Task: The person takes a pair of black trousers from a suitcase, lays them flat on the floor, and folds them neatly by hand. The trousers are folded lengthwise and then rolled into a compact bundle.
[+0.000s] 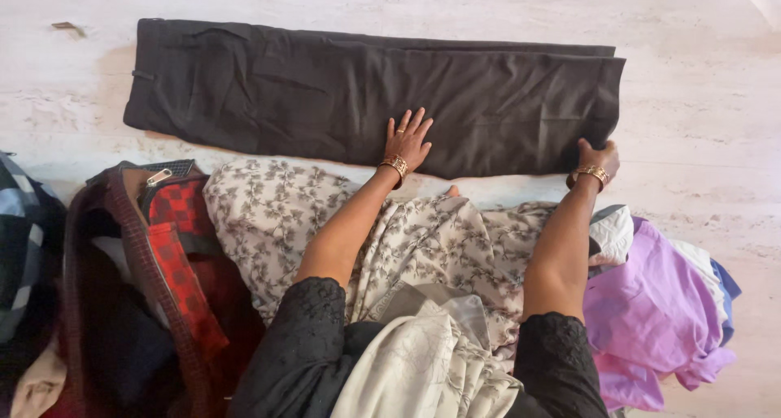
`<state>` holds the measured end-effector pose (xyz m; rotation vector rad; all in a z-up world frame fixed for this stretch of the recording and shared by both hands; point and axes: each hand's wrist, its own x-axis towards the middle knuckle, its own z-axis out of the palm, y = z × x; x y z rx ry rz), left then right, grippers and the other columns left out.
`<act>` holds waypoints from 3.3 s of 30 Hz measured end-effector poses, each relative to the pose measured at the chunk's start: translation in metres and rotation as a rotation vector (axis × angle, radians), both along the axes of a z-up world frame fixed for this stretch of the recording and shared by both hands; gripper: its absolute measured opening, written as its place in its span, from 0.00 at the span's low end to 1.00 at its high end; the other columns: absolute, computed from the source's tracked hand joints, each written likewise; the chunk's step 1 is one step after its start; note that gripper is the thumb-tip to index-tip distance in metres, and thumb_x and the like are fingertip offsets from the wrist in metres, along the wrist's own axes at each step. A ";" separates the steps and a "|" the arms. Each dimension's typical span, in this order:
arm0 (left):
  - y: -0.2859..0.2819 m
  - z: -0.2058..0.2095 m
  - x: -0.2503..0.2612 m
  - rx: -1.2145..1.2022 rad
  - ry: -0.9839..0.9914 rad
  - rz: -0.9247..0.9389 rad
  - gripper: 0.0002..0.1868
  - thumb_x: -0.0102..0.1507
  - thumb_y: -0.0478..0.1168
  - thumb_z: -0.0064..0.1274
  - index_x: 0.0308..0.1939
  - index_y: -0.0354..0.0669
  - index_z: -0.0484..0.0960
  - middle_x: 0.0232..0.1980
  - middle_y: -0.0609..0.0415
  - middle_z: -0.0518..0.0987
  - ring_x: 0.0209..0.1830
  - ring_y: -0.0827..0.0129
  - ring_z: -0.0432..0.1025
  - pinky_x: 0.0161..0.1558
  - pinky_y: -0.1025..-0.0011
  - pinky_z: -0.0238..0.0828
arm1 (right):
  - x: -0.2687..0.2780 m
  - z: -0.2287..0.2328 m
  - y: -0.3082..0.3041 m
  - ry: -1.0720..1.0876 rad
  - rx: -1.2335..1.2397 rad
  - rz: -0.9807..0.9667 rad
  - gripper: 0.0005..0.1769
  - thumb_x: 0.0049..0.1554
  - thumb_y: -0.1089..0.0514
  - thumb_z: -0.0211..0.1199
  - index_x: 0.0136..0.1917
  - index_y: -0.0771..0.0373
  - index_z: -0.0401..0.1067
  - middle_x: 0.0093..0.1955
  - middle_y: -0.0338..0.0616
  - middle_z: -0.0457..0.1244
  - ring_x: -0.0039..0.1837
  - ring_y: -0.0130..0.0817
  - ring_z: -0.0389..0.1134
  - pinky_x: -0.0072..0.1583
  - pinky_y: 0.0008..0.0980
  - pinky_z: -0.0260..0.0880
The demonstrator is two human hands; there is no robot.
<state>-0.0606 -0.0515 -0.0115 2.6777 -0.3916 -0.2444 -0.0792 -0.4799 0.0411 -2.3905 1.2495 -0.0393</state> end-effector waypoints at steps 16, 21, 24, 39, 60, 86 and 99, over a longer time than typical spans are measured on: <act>-0.052 -0.016 0.005 -1.229 0.794 0.454 0.35 0.64 0.64 0.53 0.65 0.43 0.76 0.57 0.49 0.81 0.43 0.69 0.78 0.42 0.70 0.77 | -0.040 0.009 0.236 -0.315 -0.275 0.911 0.22 0.57 0.62 0.63 0.65 0.50 0.73 0.62 0.40 0.69 0.58 0.44 0.71 0.55 0.43 0.73; -0.068 -0.009 0.004 -1.439 0.830 0.477 0.35 0.65 0.58 0.60 0.63 0.32 0.75 0.50 0.47 0.79 0.39 0.65 0.76 0.40 0.66 0.79 | -0.047 -0.003 0.245 -0.394 -0.250 0.883 0.19 0.61 0.59 0.61 0.66 0.53 0.73 0.62 0.41 0.69 0.56 0.47 0.71 0.55 0.44 0.73; -0.068 -0.009 0.004 -1.174 0.645 0.545 0.36 0.63 0.52 0.66 0.65 0.32 0.72 0.51 0.45 0.81 0.41 0.68 0.78 0.39 0.68 0.80 | -0.055 -0.009 0.254 -0.386 -0.193 0.973 0.21 0.55 0.60 0.61 0.62 0.55 0.75 0.64 0.43 0.68 0.59 0.48 0.71 0.57 0.44 0.73; -0.066 -0.028 -0.001 -0.740 0.289 0.577 0.33 0.50 0.44 0.72 0.56 0.40 0.79 0.36 0.52 0.85 0.36 0.66 0.81 0.44 0.67 0.78 | -0.031 0.008 0.186 -0.220 -0.275 0.241 0.30 0.41 0.54 0.77 0.58 0.49 0.75 0.61 0.47 0.65 0.57 0.54 0.67 0.50 0.55 0.69; -0.043 0.020 -0.033 0.100 -0.152 -0.237 0.33 0.69 0.61 0.40 0.78 0.63 0.58 0.84 0.63 0.46 0.84 0.61 0.42 0.75 0.33 0.28 | -0.019 -0.027 0.223 -0.035 -0.263 0.723 0.32 0.62 0.44 0.58 0.77 0.47 0.60 0.84 0.45 0.45 0.83 0.51 0.43 0.75 0.69 0.35; -0.008 -0.002 -0.028 -1.051 0.418 0.475 0.37 0.59 0.53 0.63 0.64 0.32 0.73 0.51 0.41 0.85 0.49 0.62 0.80 0.51 0.66 0.77 | -0.084 -0.003 0.309 -0.414 -0.237 0.989 0.29 0.51 0.59 0.68 0.65 0.61 0.70 0.63 0.51 0.64 0.60 0.55 0.67 0.60 0.49 0.67; -0.003 0.000 -0.053 -0.382 -0.262 0.140 0.22 0.69 0.49 0.47 0.68 0.56 0.72 0.73 0.51 0.70 0.73 0.53 0.65 0.71 0.44 0.55 | -0.073 -0.016 0.293 -0.516 0.027 0.888 0.11 0.62 0.61 0.58 0.57 0.56 0.78 0.55 0.47 0.71 0.55 0.48 0.73 0.58 0.43 0.74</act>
